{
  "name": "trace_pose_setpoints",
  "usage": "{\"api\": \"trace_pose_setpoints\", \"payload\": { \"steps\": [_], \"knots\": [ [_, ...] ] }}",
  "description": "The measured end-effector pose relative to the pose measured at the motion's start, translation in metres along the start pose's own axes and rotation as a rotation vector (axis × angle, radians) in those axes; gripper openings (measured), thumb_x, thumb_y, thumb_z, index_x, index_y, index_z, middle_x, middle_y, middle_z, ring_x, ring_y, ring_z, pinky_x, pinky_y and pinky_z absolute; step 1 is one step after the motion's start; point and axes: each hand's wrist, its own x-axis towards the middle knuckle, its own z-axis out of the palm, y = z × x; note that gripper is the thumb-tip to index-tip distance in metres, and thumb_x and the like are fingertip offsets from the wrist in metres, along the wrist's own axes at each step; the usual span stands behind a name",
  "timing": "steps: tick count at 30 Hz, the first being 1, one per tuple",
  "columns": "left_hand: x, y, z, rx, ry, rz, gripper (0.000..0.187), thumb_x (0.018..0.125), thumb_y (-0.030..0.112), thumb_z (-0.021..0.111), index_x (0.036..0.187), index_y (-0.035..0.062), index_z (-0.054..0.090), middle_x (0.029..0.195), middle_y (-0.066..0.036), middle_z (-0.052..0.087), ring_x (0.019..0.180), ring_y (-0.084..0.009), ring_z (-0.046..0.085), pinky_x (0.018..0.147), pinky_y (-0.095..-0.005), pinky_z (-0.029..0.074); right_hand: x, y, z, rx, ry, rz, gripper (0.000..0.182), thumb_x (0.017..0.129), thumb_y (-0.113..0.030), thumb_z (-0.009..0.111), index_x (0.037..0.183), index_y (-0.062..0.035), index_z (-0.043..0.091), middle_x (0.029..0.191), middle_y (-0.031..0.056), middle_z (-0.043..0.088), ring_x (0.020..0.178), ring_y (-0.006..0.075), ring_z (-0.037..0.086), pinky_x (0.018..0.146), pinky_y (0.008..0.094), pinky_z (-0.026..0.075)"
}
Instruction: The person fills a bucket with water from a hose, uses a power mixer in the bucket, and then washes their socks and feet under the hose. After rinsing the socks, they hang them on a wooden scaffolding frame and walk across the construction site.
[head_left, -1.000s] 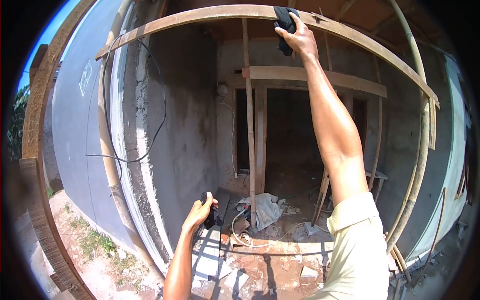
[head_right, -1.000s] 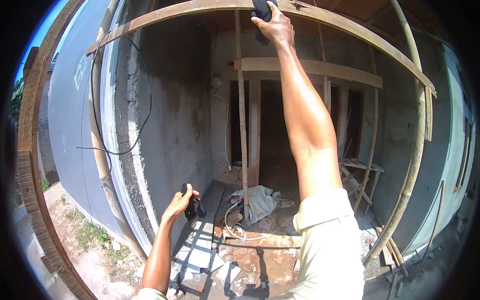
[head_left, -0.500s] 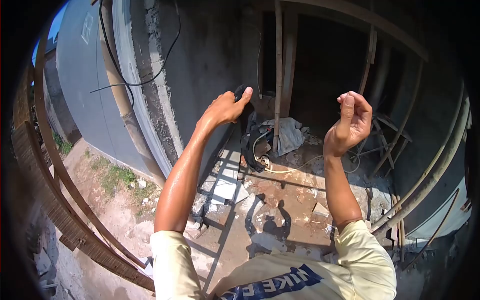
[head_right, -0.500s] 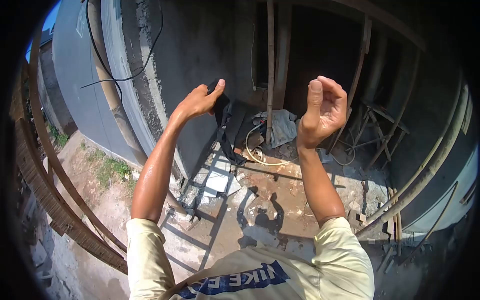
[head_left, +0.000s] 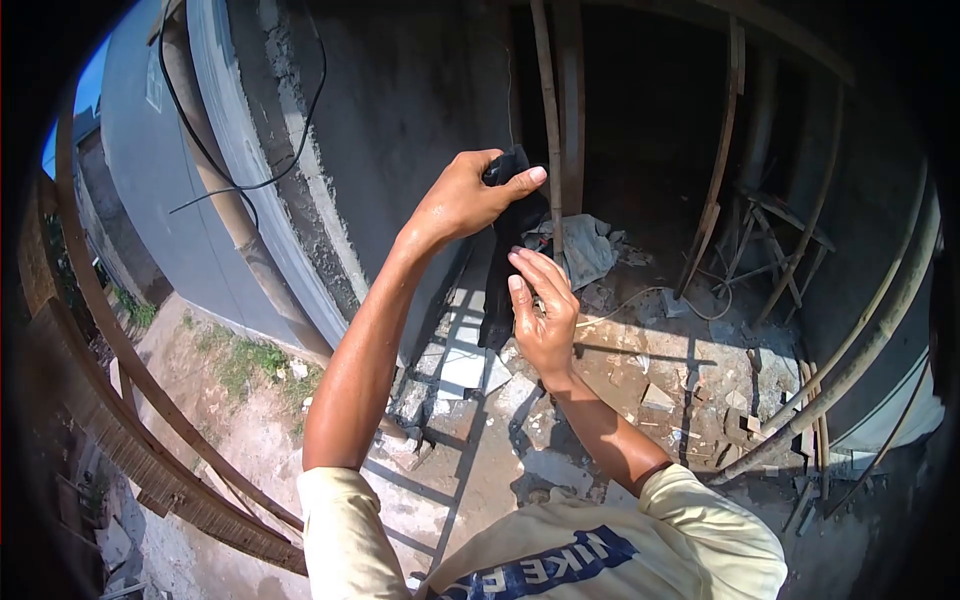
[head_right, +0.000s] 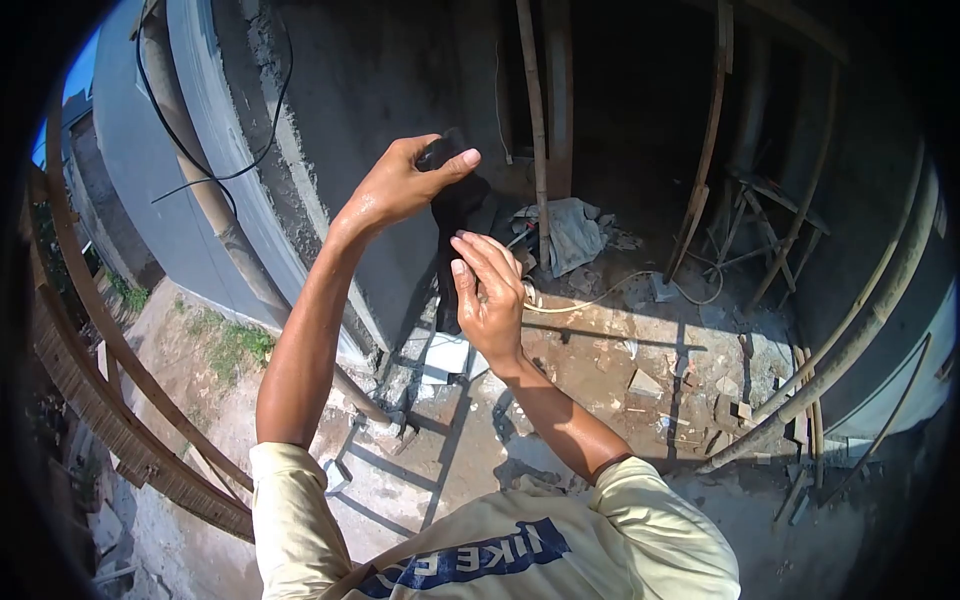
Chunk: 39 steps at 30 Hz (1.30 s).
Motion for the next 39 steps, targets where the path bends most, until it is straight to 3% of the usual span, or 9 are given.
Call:
{"api": "trace_pose_setpoints", "payload": {
  "steps": [4, 7, 10, 14, 18, 22, 26, 29, 39],
  "knots": [
    [-0.027, 0.063, 0.013, 0.008, -0.479, 0.195, 0.055, 0.073, 0.050, 0.074, 0.090, -0.0019, 0.069, 0.072, -0.013, 0.067, 0.066, -0.0232, 0.067, 0.065, -0.0346, 0.054, -0.002, 0.037, 0.003, 0.053, -0.002, -0.099, 0.039, 0.089, -0.006, 0.058, 0.127, -0.0033, 0.053, 0.120, 0.0201, 0.048, 0.100, 0.0295, 0.055, 0.085, 0.0410, 0.044],
    [-0.057, 0.102, 0.034, 0.305, -0.178, 0.716, 0.086, 0.068, 0.054, 0.074, 0.130, -0.0007, 0.049, 0.136, -0.026, 0.043, 0.112, -0.0369, 0.054, 0.098, -0.0473, 0.040, 0.025, 0.039, 0.002, 0.346, 0.279, 0.085, 0.044, 0.091, -0.008, 0.055, 0.134, -0.0050, 0.044, 0.120, 0.0189, 0.048, 0.098, 0.0268, 0.055, 0.082, 0.0383, 0.046],
    [-0.067, 0.138, 0.027, 0.199, 0.192, 0.930, 0.075, 0.070, 0.053, 0.073, 0.127, 0.0076, 0.055, 0.133, -0.018, 0.049, 0.109, -0.0300, 0.056, 0.087, -0.0397, 0.043, 0.083, 0.014, -0.018, 0.483, 0.650, 0.044, 0.050, 0.093, -0.009, 0.053, 0.140, -0.0068, 0.035, 0.121, 0.0178, 0.047, 0.097, 0.0242, 0.055, 0.079, 0.0355, 0.048],
    [-0.075, 0.123, 0.004, -0.012, 0.265, 0.866, 0.059, 0.069, 0.033, 0.081, 0.117, 0.0058, 0.061, 0.119, -0.013, 0.060, 0.107, -0.0276, 0.059, 0.091, -0.0391, 0.044, 0.185, -0.022, -0.081, 0.348, 0.828, -0.641, 0.062, 0.097, -0.013, 0.046, 0.149, -0.0098, 0.010, 0.121, 0.0156, 0.046, 0.090, 0.0157, 0.054, 0.071, 0.0238, 0.050],
    [-0.086, 0.089, -0.015, 0.028, 0.295, 0.723, 0.044, 0.069, 0.025, 0.081, 0.104, 0.0032, 0.066, 0.103, -0.012, 0.068, 0.098, -0.0261, 0.064, 0.088, -0.0366, 0.045, 0.299, -0.087, -0.144, -0.274, 1.131, -0.912, 0.055, 0.096, -0.015, 0.050, 0.145, -0.0051, 0.026, 0.114, 0.0151, 0.045, 0.084, 0.0148, 0.050, 0.065, 0.0237, 0.046],
    [-0.086, 0.050, -0.023, -0.109, 0.162, 0.509, 0.038, 0.074, 0.024, 0.077, 0.103, 0.0025, 0.067, 0.100, -0.012, 0.069, 0.095, -0.0217, 0.064, 0.086, -0.0348, 0.046, 0.453, -0.134, -0.165, -0.802, 1.000, -0.974, 0.050, 0.090, -0.031, 0.057, 0.138, -0.0258, 0.043, 0.113, 0.0227, 0.044, 0.104, 0.0358, 0.046, 0.092, 0.0454, 0.039],
    [-0.088, 0.023, -0.015, -0.218, 0.105, 0.380, 0.038, 0.080, 0.027, 0.073, 0.108, 0.0028, 0.066, 0.099, -0.011, 0.069, 0.094, -0.0202, 0.064, 0.086, -0.0348, 0.046, 0.505, -0.085, -0.156, -1.103, 0.408, -0.240, 0.063, 0.081, -0.038, 0.065, 0.139, -0.0340, 0.040, 0.138, 0.0158, 0.037, 0.120, 0.0435, 0.044, 0.093, 0.0556, 0.041],
    [-0.097, 0.001, -0.007, -0.224, -0.002, 0.268, 0.039, 0.081, 0.028, 0.072, 0.110, 0.0028, 0.065, 0.101, -0.012, 0.069, 0.097, -0.0200, 0.064, 0.088, -0.0343, 0.046, 0.478, -0.054, -0.150, -1.089, 0.417, -0.394, 0.073, 0.075, -0.031, 0.071, 0.140, -0.0314, 0.039, 0.139, 0.0158, 0.034, 0.119, 0.0456, 0.042, 0.091, 0.0640, 0.037],
    [-0.093, -0.071, 0.081, -0.372, -0.311, -0.020, 0.037, 0.091, 0.027, 0.062, 0.115, -0.0005, 0.060, 0.101, -0.010, 0.068, 0.089, -0.0146, 0.062, 0.081, -0.0283, 0.048, 0.344, -0.022, -0.156, -0.511, 0.511, -0.562, 0.058, 0.079, -0.023, 0.070, 0.129, -0.0023, 0.049, 0.130, 0.0252, 0.044, 0.112, 0.0409, 0.049, 0.095, 0.0451, 0.040]
  ]
}}
